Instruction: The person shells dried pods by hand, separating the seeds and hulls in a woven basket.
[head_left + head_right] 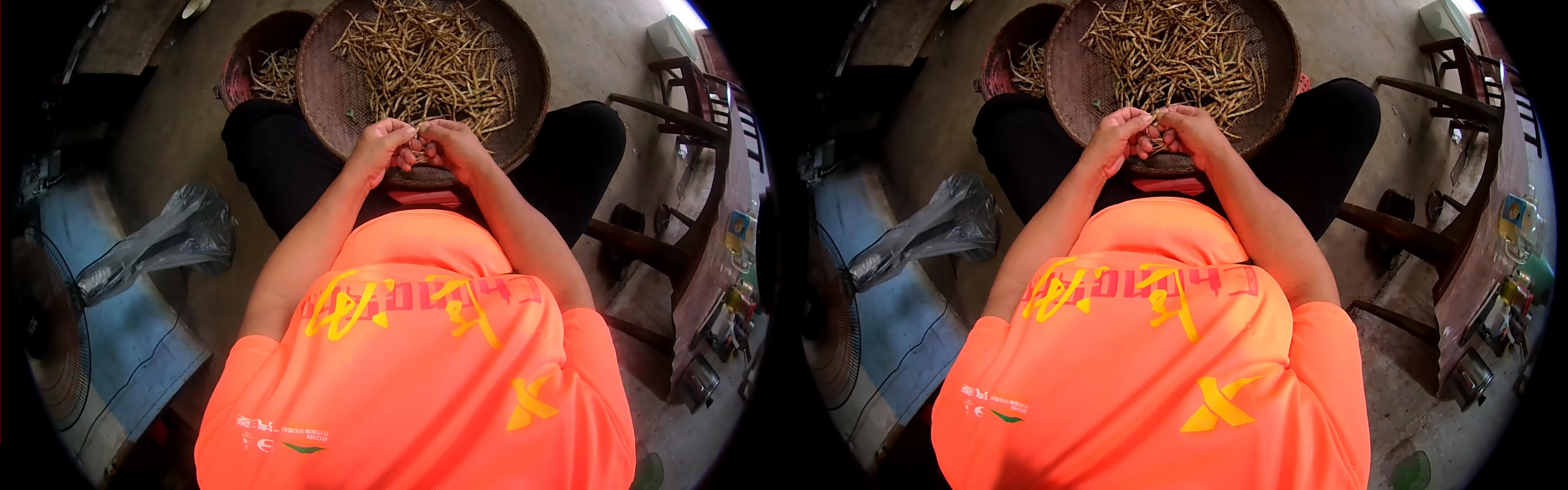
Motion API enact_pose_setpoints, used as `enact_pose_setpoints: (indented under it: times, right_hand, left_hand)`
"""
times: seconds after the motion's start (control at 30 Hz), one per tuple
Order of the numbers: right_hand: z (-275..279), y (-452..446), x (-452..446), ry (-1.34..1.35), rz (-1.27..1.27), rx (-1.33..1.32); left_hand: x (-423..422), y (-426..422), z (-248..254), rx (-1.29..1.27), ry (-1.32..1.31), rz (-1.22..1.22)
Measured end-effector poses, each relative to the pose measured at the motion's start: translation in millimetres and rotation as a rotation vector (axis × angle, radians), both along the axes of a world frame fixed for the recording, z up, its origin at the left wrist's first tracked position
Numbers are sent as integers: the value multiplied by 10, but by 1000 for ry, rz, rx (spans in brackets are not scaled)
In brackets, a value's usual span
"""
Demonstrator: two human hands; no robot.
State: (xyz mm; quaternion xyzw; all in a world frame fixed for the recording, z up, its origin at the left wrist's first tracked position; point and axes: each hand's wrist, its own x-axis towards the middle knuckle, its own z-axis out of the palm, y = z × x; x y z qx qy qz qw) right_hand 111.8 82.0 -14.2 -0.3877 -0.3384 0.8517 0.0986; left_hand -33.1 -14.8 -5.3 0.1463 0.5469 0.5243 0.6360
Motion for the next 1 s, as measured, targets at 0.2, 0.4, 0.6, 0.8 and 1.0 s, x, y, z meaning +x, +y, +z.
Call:
enact_pose_setpoints:
  times: [0.2, 0.4, 0.6, 0.8, 1.0]
  right_hand:
    - [3, 8, 7, 47, -2, -56]
    - [5, -6, -1, 11, 46, 108]
    - [-5, -45, -21, 17, 63, 316]
    - [139, -62, -20, 54, -11, 171]
    - [75, -50, -15, 49, 8, 200]
  left_hand:
    - [-2, -7, 29, 5, -30, 11]
    - [22, -3, 103, -14, 57, -33]
    - [2, -6, 40, 34, 34, -39]
    - [-1, 3, 23, 64, -84, 26]
    - [24, 10, 71, 70, 107, -42]
